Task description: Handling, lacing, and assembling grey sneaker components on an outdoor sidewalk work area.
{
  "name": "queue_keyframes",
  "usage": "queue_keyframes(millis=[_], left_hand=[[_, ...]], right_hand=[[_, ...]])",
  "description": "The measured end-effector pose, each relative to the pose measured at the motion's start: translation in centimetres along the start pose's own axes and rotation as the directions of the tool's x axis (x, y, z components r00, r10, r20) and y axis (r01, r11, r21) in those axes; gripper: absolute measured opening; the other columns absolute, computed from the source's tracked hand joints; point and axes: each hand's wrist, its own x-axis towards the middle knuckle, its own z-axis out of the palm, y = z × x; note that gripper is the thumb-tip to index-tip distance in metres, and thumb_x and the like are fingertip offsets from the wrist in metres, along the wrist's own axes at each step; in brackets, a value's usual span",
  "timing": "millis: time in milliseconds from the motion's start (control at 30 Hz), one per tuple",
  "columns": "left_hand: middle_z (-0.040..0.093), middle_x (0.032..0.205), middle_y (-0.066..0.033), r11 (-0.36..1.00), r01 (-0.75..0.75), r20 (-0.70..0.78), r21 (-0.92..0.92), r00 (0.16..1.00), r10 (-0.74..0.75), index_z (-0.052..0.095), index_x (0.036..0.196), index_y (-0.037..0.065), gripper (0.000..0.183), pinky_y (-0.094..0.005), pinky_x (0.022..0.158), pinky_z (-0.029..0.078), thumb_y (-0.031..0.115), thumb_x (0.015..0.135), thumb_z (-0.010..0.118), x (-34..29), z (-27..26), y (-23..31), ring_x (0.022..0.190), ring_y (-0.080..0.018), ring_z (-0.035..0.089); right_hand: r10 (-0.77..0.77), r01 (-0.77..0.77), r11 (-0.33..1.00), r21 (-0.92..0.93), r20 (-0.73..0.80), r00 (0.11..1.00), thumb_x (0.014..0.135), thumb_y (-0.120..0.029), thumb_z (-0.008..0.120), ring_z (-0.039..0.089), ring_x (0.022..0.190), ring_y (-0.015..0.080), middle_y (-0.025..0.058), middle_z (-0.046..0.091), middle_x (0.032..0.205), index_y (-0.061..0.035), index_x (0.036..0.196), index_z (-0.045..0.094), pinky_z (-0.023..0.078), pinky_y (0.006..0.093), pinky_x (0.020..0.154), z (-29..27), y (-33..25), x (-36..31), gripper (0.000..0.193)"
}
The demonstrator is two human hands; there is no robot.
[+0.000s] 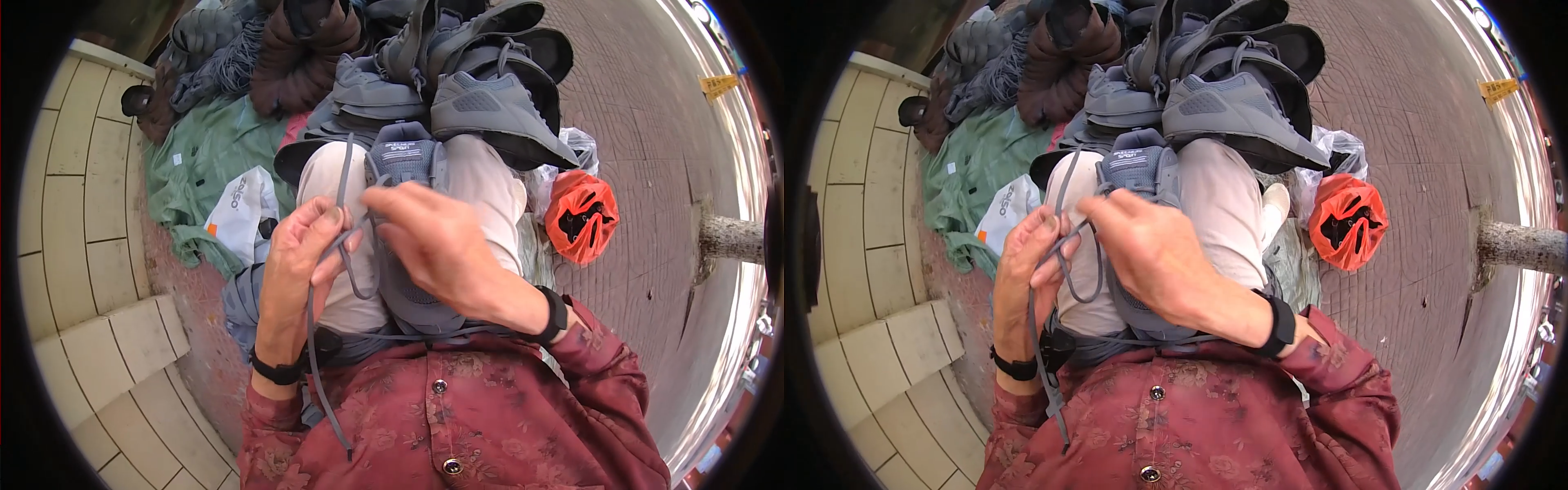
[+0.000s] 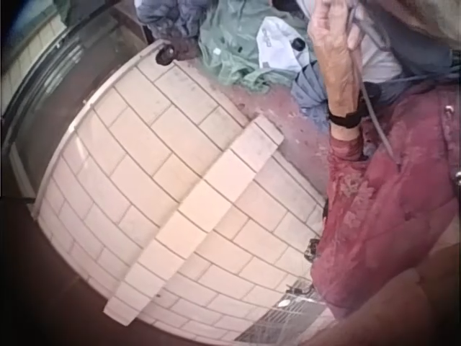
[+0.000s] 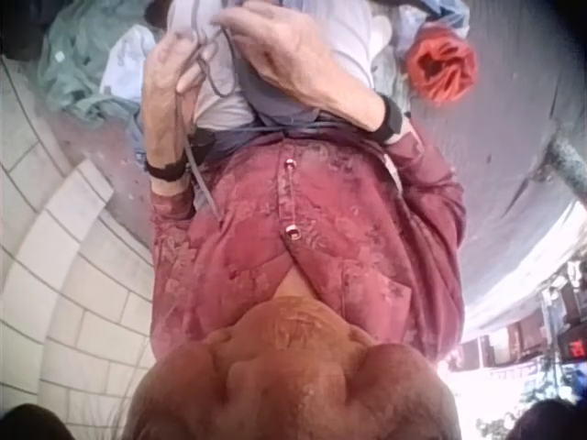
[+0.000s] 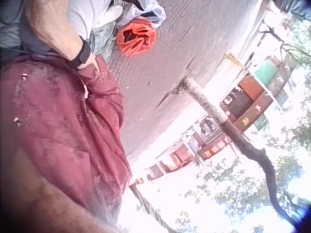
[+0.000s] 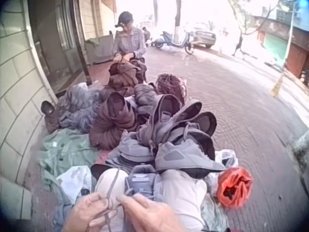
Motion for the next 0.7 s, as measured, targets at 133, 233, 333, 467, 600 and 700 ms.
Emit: queue_keyframes(millis=[133,233,333,467,600,700], left_hand=[[0.063,0.084,-0.0055,0.997,-0.028,-0.012,0.067,0.999,0.029,0.061,0.098,0.002,0.018,-0.0150,0.050,0.032,0.019,0.102,0.059,0.0,0.2,-0.1,0.051,0.0001,0.041],[0.064,0.083,-0.0029,0.884,-0.165,-0.192,0.437,0.943,0.271,0.064,0.098,0.001,0.019,-0.0159,0.051,0.035,0.020,0.102,0.060,0.2,-0.8,0.5,0.055,-0.0015,0.047],[0.067,0.084,-0.0009,0.874,-0.212,-0.129,0.437,0.947,0.294,0.067,0.098,0.002,0.016,-0.0168,0.052,0.037,0.017,0.100,0.062,0.6,-2.5,1.8,0.061,-0.0012,0.052],[0.067,0.082,-0.0005,0.795,-0.078,-0.005,0.602,0.995,0.101,0.068,0.099,-0.002,0.019,-0.0186,0.053,0.039,0.017,0.097,0.066,-0.8,0.6,3.0,0.059,-0.0024,0.051],[0.064,0.076,-0.0021,0.707,-0.154,0.168,0.690,0.985,0.051,0.069,0.095,-0.006,0.019,-0.0227,0.056,0.042,0.013,0.094,0.069,-2.1,2.5,3.2,0.061,-0.0066,0.054],[0.062,0.073,-0.0041,0.643,-0.291,0.243,0.708,0.956,0.165,0.068,0.093,-0.006,0.018,-0.0237,0.055,0.042,0.012,0.091,0.070,-2.3,1.9,3.0,0.060,-0.0069,0.053]], right_hand=[[-0.108,0.119,0.977,-0.175,0.068,0.992,0.073,-0.003,0.063,0.065,0.075,0.0316,0.0114,0.054,0.083,-0.0036,0.092,0.053,0.050,0.0424,0.056,1.2,0.5,-0.1,0.022],[-0.124,0.151,0.978,-0.144,0.177,0.976,0.073,-0.003,0.063,0.065,0.075,0.0305,0.0110,0.054,0.083,-0.0033,0.091,0.054,0.050,0.0405,0.056,0.0,-0.3,-0.8,0.020],[-0.220,0.259,0.960,-0.108,0.282,0.934,0.073,-0.005,0.063,0.064,0.071,0.0270,0.0108,0.053,0.082,-0.0020,0.096,0.058,0.050,0.0389,0.056,-0.3,-1.3,-3.1,0.024],[-0.113,0.077,0.991,0.114,0.360,0.926,0.075,-0.007,0.064,0.061,0.075,0.0247,0.0095,0.054,0.084,-0.0010,0.104,0.063,0.048,0.0388,0.064,-5.0,-4.8,-0.6,0.030],[-0.205,0.196,0.974,0.113,0.072,0.976,0.084,-0.007,0.071,0.060,0.096,0.0271,0.0109,0.064,0.098,-0.0020,0.115,0.067,0.045,0.0425,0.080,-5.8,-2.9,2.7,0.032],[-0.123,0.101,0.988,0.120,0.196,0.973,0.089,-0.005,0.069,0.062,0.094,0.0243,0.0087,0.066,0.096,-0.0014,0.108,0.070,0.047,0.0387,0.081,-4.9,-1.5,1.4,0.019]])
